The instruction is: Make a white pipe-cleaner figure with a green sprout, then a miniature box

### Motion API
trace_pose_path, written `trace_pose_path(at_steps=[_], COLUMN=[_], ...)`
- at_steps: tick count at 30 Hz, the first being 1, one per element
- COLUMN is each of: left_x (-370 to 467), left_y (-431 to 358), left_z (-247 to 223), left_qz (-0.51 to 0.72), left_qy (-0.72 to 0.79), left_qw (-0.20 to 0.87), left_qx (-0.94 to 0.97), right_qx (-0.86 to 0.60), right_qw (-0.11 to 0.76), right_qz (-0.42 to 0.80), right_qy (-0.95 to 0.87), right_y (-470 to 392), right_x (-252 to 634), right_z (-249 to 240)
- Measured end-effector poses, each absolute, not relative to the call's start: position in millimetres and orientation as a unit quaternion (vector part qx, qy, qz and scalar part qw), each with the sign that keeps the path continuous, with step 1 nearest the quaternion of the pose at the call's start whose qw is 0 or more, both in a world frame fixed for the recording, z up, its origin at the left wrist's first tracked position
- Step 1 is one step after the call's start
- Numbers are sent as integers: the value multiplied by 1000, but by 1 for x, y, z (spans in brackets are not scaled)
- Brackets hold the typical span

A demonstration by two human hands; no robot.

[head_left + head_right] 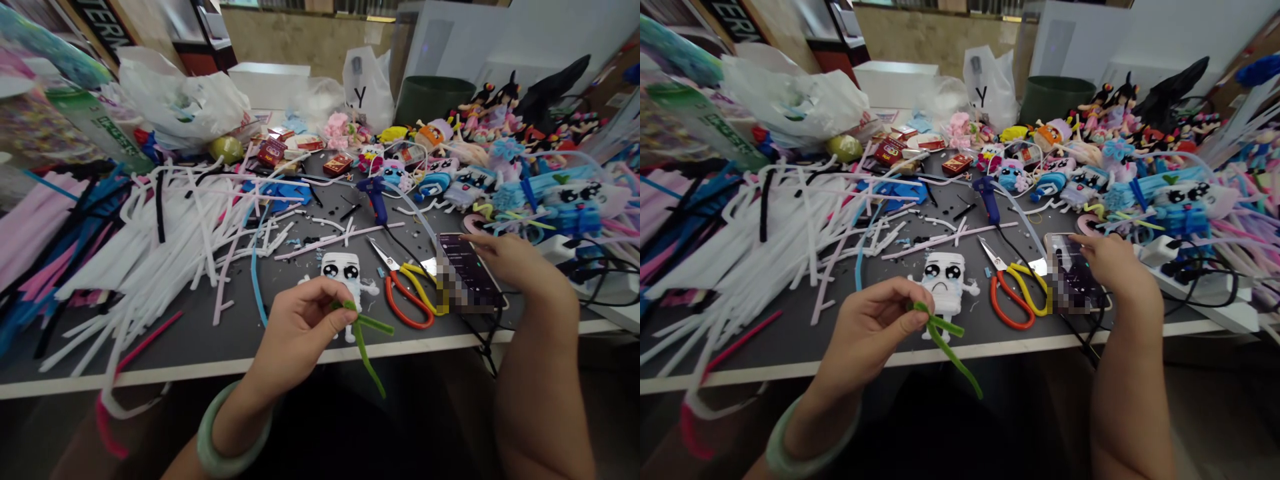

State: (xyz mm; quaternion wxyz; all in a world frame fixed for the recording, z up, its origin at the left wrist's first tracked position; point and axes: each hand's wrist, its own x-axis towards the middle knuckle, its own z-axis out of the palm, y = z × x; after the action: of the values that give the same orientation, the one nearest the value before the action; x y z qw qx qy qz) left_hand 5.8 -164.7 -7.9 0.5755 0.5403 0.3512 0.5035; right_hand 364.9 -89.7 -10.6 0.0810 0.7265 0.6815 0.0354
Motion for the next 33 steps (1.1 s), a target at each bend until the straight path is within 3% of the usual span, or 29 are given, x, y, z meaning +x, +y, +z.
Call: trace_pose_path(at_steps=[24, 33], left_x=[5, 5], left_y=[-166, -169], left_z=[-7, -6], left_qz=[496, 495], left_qy=[353, 359], left_qw=[568, 566], left_qx=[554, 552], right_qx=[767, 765], right_qw=[105, 117], right_qz=[-104, -117], right_qy=[625, 623], right_y=[-105, -96], right_x=[346, 350], right_z=[16, 5])
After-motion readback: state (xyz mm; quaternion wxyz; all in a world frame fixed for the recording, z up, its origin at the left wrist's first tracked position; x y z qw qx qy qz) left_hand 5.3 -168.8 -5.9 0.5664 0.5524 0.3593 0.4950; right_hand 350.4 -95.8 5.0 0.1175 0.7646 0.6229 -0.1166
